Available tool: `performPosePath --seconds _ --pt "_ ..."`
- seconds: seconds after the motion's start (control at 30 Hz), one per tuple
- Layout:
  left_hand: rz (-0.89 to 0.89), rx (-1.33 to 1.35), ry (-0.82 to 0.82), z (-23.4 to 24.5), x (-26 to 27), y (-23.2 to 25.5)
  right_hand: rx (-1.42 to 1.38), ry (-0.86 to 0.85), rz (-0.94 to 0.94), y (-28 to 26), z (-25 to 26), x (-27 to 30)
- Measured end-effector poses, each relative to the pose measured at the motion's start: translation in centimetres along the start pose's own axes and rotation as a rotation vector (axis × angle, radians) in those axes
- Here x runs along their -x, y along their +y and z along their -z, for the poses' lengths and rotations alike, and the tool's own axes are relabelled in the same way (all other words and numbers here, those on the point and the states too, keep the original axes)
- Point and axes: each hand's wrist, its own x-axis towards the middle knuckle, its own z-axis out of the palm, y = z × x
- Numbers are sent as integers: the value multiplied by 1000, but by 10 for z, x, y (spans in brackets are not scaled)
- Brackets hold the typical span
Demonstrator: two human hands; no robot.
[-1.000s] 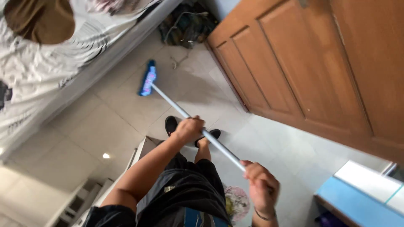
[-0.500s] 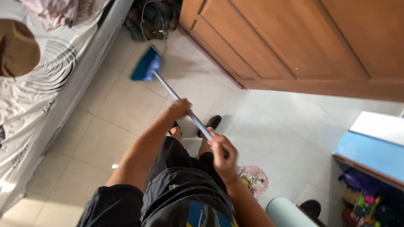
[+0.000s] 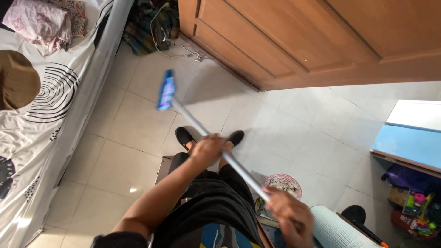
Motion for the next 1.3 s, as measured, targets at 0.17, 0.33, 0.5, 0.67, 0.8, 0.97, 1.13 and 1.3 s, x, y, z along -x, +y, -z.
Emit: performPosePath --seconds 0.17,0.33,0.5,0.67,0.8,0.97,1.13,1.3 --pt "28 -281 473 -83 -43 -194 -279 -187 107 101 -61 -26" --pt "354 -222 344 -36 -38 -263 -318 -216 -10 166 -135 -60" --pt "-309 -18 844 -55 -122 -235 -500 -56 -113 204 -93 -57" --pt "-589 158 1016 -80 -215 -83 56 -109 41 91 27 -75" --pt "-636 77 983 -85 -271 42 62 -73 124 111 124 -39" --pt "-234 -12 237 -40 -225 177 84 45 3 42 216 -18" --pt "71 28 49 -22 -141 190 -114 29 -24 86 227 28" --pt "388 230 89 -62 -167 104 -273 -21 -42 153 179 -3"
